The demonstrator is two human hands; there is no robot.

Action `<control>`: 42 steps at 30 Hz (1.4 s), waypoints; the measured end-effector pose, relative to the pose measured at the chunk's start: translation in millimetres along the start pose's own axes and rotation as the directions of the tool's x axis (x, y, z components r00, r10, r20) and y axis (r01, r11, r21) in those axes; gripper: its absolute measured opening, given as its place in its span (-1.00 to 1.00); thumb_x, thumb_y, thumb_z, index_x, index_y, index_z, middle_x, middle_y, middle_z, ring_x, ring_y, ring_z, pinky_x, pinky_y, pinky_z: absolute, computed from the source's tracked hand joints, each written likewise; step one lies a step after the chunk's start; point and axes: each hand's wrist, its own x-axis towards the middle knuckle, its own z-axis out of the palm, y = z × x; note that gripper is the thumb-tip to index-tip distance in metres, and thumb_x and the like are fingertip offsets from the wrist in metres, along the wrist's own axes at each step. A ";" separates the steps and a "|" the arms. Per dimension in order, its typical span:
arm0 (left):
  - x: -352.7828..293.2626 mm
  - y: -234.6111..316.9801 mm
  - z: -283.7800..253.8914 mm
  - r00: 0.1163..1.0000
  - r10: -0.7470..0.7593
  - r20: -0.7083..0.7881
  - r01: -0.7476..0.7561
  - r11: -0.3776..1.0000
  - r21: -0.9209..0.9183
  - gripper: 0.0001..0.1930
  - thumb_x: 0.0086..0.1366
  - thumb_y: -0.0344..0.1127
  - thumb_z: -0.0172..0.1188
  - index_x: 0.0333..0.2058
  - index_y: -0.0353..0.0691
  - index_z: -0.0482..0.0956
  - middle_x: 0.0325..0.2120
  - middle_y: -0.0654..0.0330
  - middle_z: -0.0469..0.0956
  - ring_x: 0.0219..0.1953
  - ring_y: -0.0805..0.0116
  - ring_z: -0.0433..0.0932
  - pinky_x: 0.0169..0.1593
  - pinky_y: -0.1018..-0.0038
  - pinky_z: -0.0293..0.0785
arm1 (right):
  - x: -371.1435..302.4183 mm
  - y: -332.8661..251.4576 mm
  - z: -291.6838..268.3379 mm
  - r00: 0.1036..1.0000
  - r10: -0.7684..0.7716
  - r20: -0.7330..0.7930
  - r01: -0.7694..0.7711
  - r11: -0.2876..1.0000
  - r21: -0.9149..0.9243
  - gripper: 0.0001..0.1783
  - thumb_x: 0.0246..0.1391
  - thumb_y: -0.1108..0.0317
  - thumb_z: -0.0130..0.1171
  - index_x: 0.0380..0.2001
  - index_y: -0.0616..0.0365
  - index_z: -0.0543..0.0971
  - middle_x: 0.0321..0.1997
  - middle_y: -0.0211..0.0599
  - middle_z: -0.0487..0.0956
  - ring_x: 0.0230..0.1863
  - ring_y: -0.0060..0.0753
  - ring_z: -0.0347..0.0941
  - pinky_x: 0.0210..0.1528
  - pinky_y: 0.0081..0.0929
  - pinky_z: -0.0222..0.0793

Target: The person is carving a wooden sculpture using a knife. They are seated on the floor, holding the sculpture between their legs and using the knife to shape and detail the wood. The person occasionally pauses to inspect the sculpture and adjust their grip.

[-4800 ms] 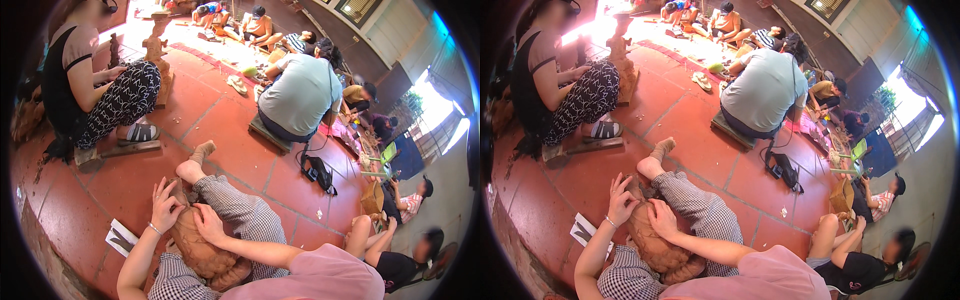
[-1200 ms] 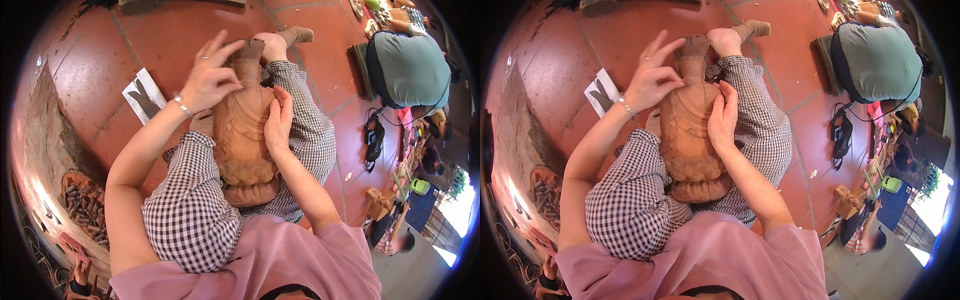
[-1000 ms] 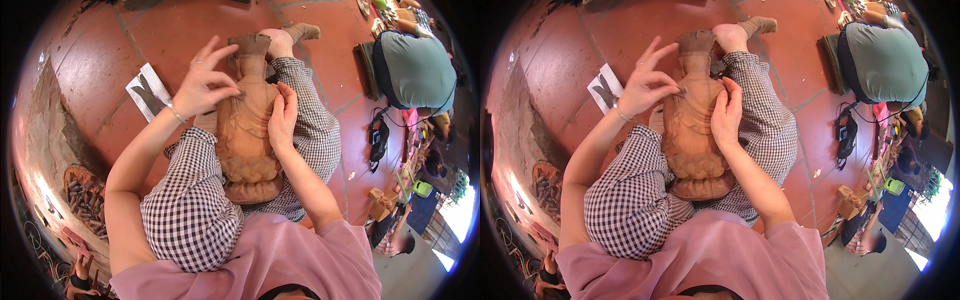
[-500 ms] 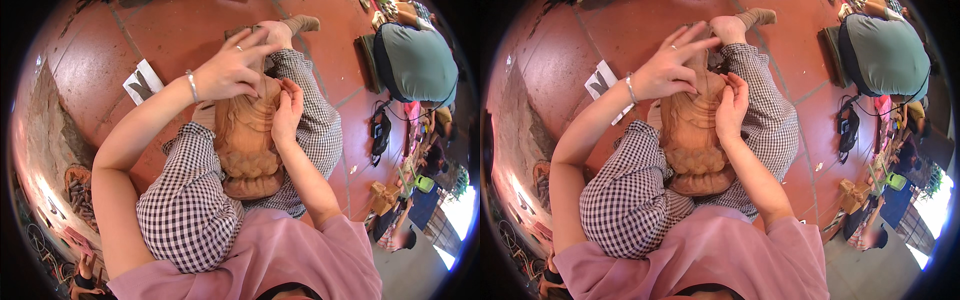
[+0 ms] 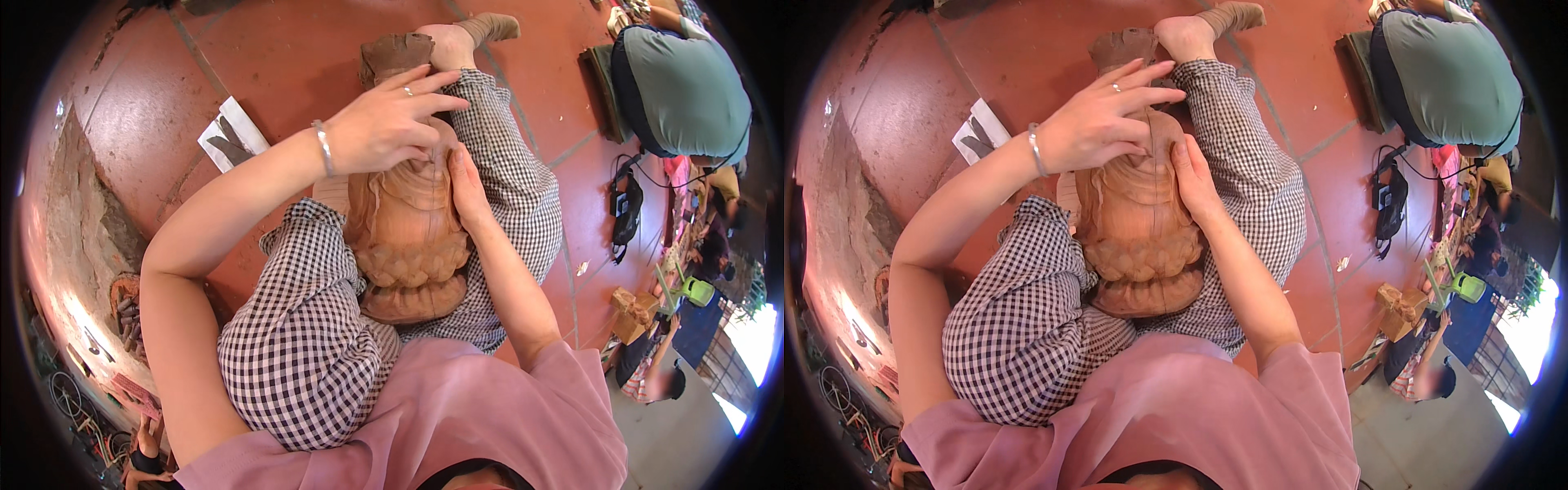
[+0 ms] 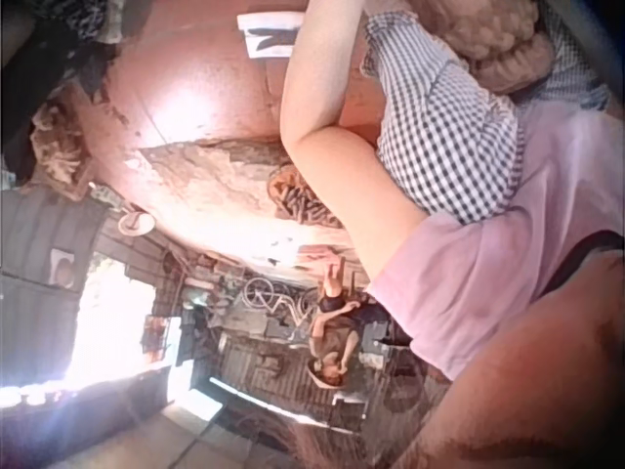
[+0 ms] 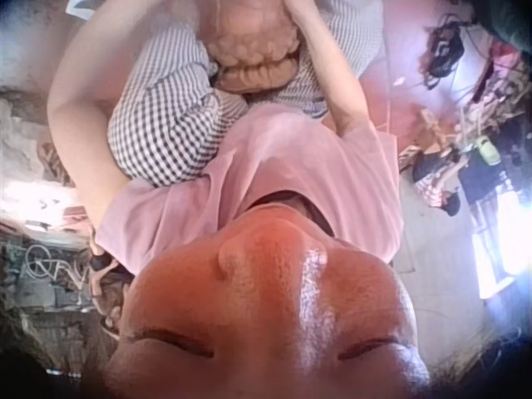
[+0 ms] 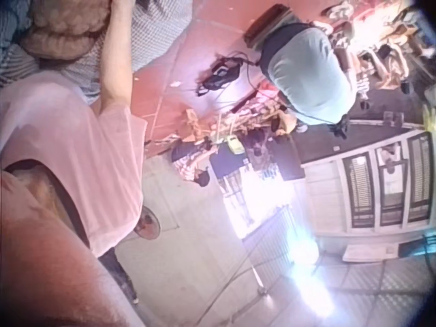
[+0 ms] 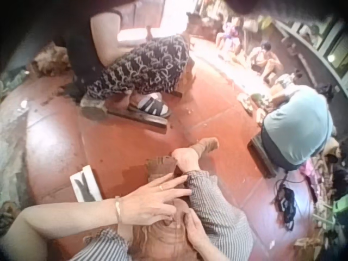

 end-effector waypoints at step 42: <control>3.2 30.4 39.7 0.989 -0.149 -0.017 0.148 0.988 -0.053 -0.82 0.07 -0.42 0.34 -0.49 -0.20 0.46 0.03 0.20 0.57 0.21 0.19 0.45 0.39 0.07 0.17 | 8.5 28.4 -15.1 0.994 -0.097 -0.049 0.100 0.992 0.078 -0.57 0.44 0.14 -0.14 -0.05 0.34 0.50 -0.08 -0.40 0.47 -0.04 -0.55 0.34 0.08 -0.58 0.25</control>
